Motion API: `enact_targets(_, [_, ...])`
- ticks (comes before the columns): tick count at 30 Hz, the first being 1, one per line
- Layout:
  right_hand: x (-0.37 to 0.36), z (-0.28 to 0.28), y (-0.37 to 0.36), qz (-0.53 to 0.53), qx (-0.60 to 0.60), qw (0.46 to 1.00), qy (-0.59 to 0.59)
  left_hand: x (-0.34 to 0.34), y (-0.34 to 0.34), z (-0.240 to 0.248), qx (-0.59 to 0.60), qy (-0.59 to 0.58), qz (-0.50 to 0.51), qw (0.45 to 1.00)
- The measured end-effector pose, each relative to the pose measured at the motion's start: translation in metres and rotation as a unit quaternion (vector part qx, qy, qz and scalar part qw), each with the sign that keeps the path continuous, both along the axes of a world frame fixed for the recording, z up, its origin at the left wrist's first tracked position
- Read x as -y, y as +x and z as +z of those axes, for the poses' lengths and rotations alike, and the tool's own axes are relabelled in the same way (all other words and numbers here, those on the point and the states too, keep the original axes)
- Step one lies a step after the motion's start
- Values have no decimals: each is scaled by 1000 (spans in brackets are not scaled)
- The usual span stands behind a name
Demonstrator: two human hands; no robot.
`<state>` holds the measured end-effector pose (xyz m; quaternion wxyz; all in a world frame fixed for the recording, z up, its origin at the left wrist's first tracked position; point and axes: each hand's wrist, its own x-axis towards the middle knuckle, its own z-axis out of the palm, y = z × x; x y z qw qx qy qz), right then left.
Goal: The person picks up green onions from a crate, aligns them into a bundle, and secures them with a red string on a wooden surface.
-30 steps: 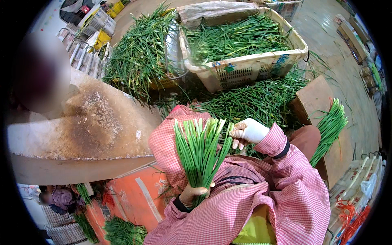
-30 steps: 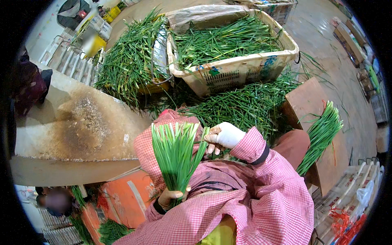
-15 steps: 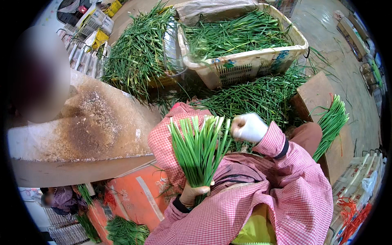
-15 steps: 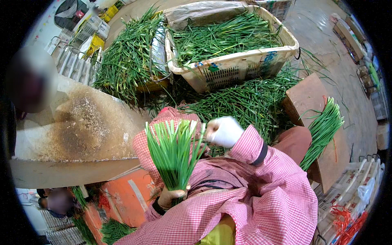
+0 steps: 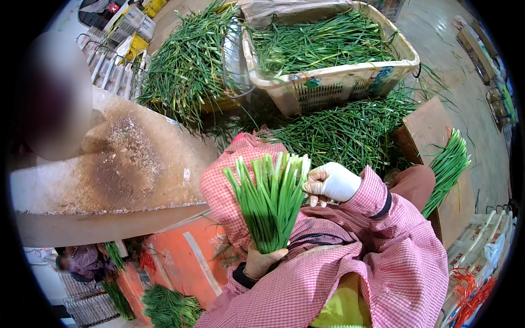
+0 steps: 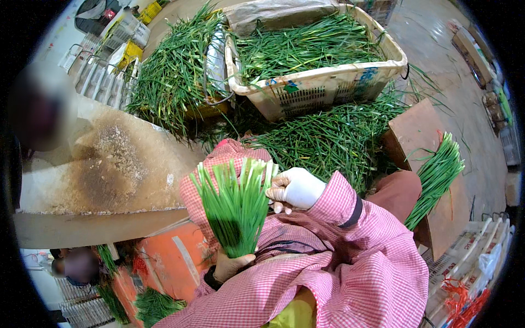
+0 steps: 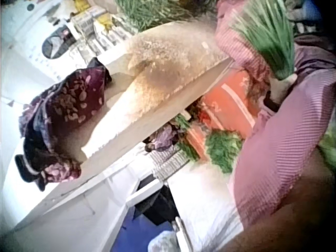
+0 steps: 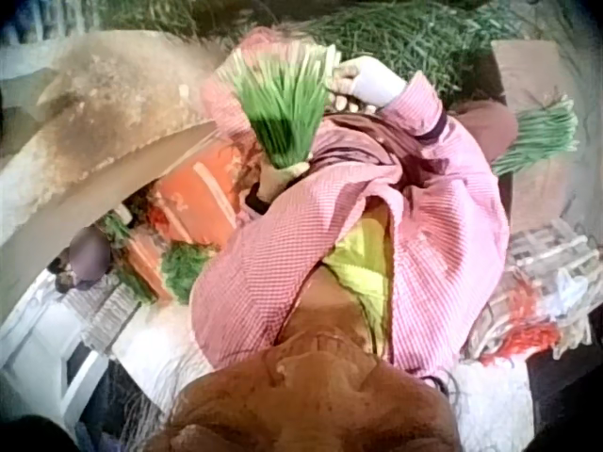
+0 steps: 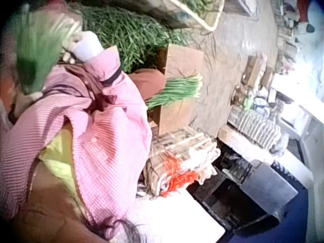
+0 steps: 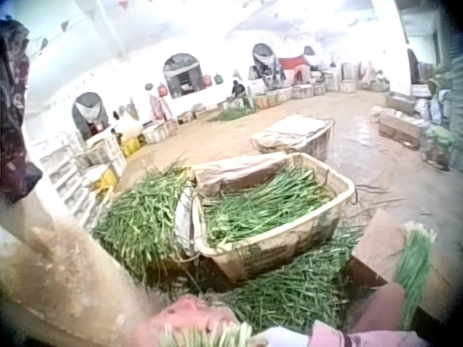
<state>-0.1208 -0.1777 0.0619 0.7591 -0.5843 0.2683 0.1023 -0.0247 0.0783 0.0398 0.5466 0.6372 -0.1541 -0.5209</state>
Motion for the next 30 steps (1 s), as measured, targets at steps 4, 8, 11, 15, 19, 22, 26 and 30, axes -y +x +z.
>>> enact_targets(4, [29, -29, 2, -73, 78, 961, -255, -5, 2, -9, -33, 0, -12, 999])
enact_targets(8, [142, -70, -45, -355, -150, 728, -568, -4, 0, -11, -31, -2, -19, 999])
enact_targets(11, [115, -42, -32, -318, -98, 619, -712, -3, -1, -8, 45, 64, -24, 997])
enact_targets(15, [17, -7, 16, -108, 231, 809, -530, -1, -4, -3, 106, 78, -11, 991])
enact_targets(19, [26, -15, 16, -166, 249, 866, -401, 2, -6, 2, 49, 56, 30, 997])
enact_targets(22, [37, -12, 9, -198, 131, 901, -363, -1, -1, -1, 30, 85, 11, 996])
enact_targets(26, [29, -22, 11, -50, 212, 887, -407, 1, -2, 2, 88, 60, -5, 994])
enact_targets(30, [15, -37, 18, -79, 280, 926, -243, 3, -1, 3, 108, 78, -11, 991])
